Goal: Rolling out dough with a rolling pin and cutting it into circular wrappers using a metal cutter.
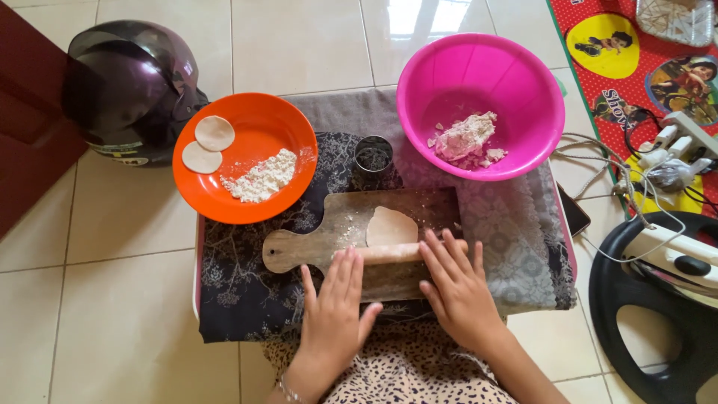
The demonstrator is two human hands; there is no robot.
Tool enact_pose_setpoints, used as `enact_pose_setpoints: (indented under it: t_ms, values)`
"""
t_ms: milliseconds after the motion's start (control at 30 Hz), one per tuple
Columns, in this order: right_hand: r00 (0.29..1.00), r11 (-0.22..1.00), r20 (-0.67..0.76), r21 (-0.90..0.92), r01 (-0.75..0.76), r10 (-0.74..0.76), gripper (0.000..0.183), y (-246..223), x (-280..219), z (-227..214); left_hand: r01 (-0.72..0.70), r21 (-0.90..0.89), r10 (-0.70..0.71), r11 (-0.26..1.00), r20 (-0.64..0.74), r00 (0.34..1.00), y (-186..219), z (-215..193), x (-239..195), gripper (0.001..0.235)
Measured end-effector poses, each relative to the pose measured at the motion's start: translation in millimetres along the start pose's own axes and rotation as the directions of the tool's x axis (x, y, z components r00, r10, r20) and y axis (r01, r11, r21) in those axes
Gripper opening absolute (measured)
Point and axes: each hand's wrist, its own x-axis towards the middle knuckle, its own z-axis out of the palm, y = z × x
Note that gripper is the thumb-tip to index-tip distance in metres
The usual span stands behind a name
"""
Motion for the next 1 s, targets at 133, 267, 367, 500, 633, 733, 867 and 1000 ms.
enact_pose_setpoints:
  t_ms: [133,267,367,500,633,733,867,1000]
  values:
    - [1.0,1.0,0.025,0.022,-0.002,0.002,0.064,0,-19,3,-0.008,-0.202,0.005,0.979,-0.015,1.0,8,-12,-14,0.092]
    - [1.0,1.0,0.031,0.008,0.0,0.0,0.064,3,-10,3,0.001,-0.211,-0.006,0.977,-0.026,1.0,7,-5,-5,0.094]
    - [1.0,1.0,0.009,-0.007,-0.005,0.005,0.063,11,6,11,0.026,-0.203,-0.03,0.979,-0.015,0.999,2,6,12,0.091]
    - [0.998,0.998,0.032,-0.031,-0.048,0.049,0.07,19,33,18,0.077,-0.153,-0.075,0.985,0.019,0.997,-1,17,38,0.089]
    - [0.995,0.999,-0.098,-0.035,-0.01,0.006,0.068,36,53,35,0.108,-0.309,-0.106,0.945,0.021,0.994,-7,19,60,0.087]
    - [0.996,0.998,-0.066,-0.039,-0.056,0.053,0.068,40,57,40,0.107,-0.301,-0.106,0.948,0.019,0.994,-9,20,65,0.088]
    - [0.997,0.997,-0.067,-0.062,-0.05,0.045,0.072,30,46,32,0.131,-0.296,-0.106,0.946,0.099,0.989,-7,22,56,0.09]
    - [0.998,0.998,0.045,-0.047,-0.033,0.035,0.076,17,26,17,0.045,-0.059,-0.042,0.997,0.042,0.998,-1,18,31,0.104]
